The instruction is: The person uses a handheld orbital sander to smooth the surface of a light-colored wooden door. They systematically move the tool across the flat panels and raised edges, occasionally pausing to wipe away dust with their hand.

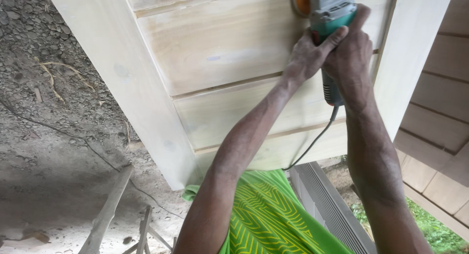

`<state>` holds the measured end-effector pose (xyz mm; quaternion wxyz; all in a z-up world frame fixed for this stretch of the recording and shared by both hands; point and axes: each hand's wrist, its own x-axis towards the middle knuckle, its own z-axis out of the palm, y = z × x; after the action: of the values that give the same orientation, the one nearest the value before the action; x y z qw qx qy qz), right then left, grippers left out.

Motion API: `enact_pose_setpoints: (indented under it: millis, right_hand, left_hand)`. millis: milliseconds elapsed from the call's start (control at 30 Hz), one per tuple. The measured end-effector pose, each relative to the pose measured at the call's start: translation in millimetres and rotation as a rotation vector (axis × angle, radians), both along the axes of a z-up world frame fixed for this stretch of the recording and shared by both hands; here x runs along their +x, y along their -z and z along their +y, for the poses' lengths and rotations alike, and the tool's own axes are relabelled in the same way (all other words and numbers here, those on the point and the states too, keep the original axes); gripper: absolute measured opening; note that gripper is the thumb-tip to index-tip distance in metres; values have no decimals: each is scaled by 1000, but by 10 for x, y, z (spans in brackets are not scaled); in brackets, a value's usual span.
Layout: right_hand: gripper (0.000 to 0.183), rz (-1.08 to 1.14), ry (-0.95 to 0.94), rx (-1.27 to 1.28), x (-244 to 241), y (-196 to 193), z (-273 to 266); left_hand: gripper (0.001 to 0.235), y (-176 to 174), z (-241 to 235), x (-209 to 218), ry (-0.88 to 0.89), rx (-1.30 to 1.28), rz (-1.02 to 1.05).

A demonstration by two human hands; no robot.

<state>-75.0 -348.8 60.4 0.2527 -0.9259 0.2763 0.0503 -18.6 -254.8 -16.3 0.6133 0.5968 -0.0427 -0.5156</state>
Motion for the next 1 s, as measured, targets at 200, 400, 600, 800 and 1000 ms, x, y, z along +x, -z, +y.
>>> enact_pose_setpoints:
  millis: [200,400,600,800,1000]
  right_hand:
    - [80,32,150,48,-33,65,111]
    - [123,293,38,83,476,197,1070]
    - [85,140,-49,263,1102,-43,1815]
    - [76,141,33,240,911,-63,1309]
    - [88,98,127,41,212,54,345]
  left_hand:
    - [110,-38,47,51,10,-70,22]
    - [69,-212,1226,474,-197,-196,93]
    - [76,-468,2023,736,-388,-219,206]
    - [76,-280,1521,617,-299,-219,246]
    - [89,15,462,179,-44,-208,195]
